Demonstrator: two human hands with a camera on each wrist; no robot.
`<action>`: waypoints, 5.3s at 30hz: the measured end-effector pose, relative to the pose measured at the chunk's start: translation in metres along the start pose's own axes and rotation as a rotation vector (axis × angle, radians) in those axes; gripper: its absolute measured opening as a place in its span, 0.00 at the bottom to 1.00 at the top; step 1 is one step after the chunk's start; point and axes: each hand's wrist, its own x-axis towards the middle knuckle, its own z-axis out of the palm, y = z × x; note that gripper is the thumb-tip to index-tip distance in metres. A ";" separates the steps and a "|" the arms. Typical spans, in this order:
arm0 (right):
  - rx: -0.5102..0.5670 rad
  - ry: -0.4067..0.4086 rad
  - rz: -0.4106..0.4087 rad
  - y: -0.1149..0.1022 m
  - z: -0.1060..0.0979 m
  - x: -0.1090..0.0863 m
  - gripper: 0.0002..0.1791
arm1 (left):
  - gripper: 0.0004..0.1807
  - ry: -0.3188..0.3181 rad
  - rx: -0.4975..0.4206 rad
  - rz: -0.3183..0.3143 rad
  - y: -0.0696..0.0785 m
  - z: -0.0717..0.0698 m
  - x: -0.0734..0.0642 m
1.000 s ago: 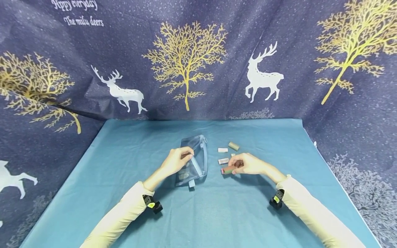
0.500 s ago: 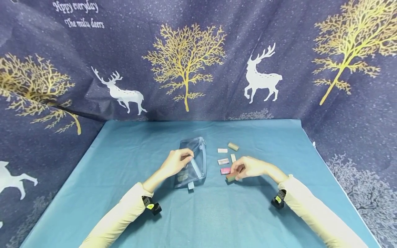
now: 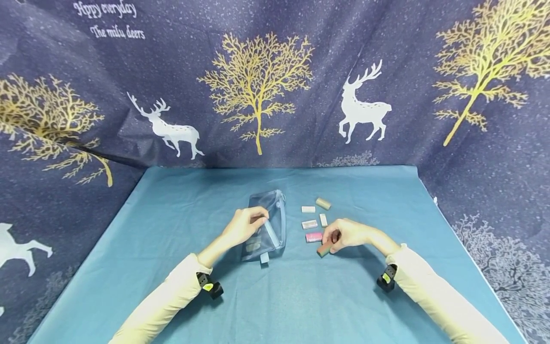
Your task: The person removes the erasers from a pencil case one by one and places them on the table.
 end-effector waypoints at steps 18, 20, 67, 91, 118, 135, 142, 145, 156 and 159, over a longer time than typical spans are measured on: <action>-0.088 0.157 -0.032 -0.005 -0.003 0.016 0.07 | 0.06 -0.020 -0.008 0.036 0.001 0.000 -0.003; -0.096 0.172 -0.034 -0.006 -0.004 0.020 0.07 | 0.06 -0.016 -0.005 0.031 0.001 0.000 -0.003; -0.136 0.125 -0.102 -0.027 0.007 0.078 0.08 | 0.10 -0.037 -0.022 0.046 0.000 0.002 0.000; -0.101 0.101 -0.122 -0.049 0.012 0.093 0.12 | 0.09 -0.035 -0.020 0.069 0.000 0.004 0.001; -0.102 0.032 -0.155 -0.055 0.033 0.120 0.11 | 0.07 -0.131 -0.055 0.099 -0.004 -0.016 0.009; -0.254 -0.043 -0.130 -0.056 0.033 0.143 0.24 | 0.09 -0.122 -0.068 0.123 -0.004 -0.027 0.012; -0.263 -0.035 -0.171 -0.063 0.033 0.150 0.21 | 0.09 -0.127 -0.066 0.123 -0.005 -0.023 0.011; -0.274 -0.051 -0.165 -0.066 0.034 0.154 0.25 | 0.09 -0.124 -0.064 0.119 -0.005 -0.023 0.010; -0.373 -0.006 -0.271 -0.071 0.033 0.157 0.25 | 0.08 -0.111 -0.067 0.100 -0.004 -0.020 0.006; -0.351 0.007 -0.281 -0.072 0.034 0.157 0.26 | 0.07 -0.097 -0.028 0.135 -0.003 -0.019 0.005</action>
